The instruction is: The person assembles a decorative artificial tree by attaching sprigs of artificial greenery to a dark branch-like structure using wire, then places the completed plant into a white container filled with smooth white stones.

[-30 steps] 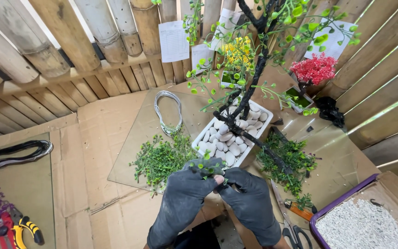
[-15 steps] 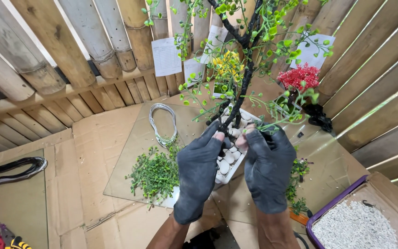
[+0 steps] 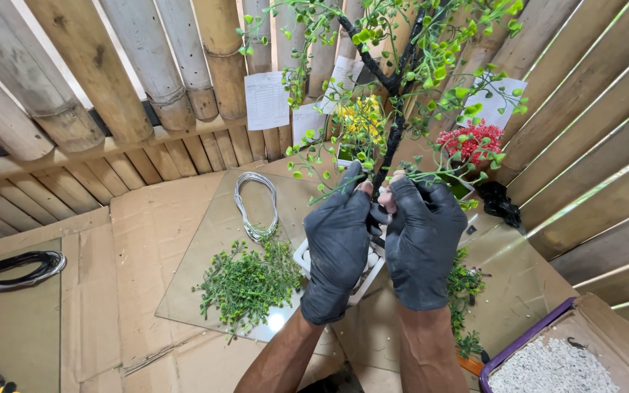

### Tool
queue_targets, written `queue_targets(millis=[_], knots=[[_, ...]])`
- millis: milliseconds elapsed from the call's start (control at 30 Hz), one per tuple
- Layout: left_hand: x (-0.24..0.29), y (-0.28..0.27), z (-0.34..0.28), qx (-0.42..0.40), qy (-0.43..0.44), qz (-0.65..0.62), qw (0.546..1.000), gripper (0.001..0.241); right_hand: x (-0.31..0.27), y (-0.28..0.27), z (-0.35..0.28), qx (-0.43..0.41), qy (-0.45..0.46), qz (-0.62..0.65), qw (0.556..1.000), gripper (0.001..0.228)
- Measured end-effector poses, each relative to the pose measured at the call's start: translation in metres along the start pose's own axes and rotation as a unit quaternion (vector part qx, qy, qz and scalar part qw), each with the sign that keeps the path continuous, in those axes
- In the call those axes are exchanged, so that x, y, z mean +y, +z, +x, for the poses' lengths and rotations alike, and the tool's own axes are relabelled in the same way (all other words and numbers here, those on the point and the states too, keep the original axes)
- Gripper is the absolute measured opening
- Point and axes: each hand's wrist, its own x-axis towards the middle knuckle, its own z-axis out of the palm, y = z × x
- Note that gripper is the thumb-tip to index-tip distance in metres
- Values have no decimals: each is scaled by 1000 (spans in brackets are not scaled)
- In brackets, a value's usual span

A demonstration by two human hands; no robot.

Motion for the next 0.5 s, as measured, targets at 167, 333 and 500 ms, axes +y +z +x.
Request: queue_targets(millis=[167, 333, 500], knots=[[-2, -1, 7, -36, -15, -76, 996, 35, -14, 17, -3, -5, -31, -71, 997, 17], [3, -7, 3, -41, -2, -95, 995, 33, -5, 8, 2, -15, -48, -85, 995, 15], [-1, -7, 3, -36, 22, -100, 994, 31, -3, 7, 1, -29, -82, -103, 991, 13]])
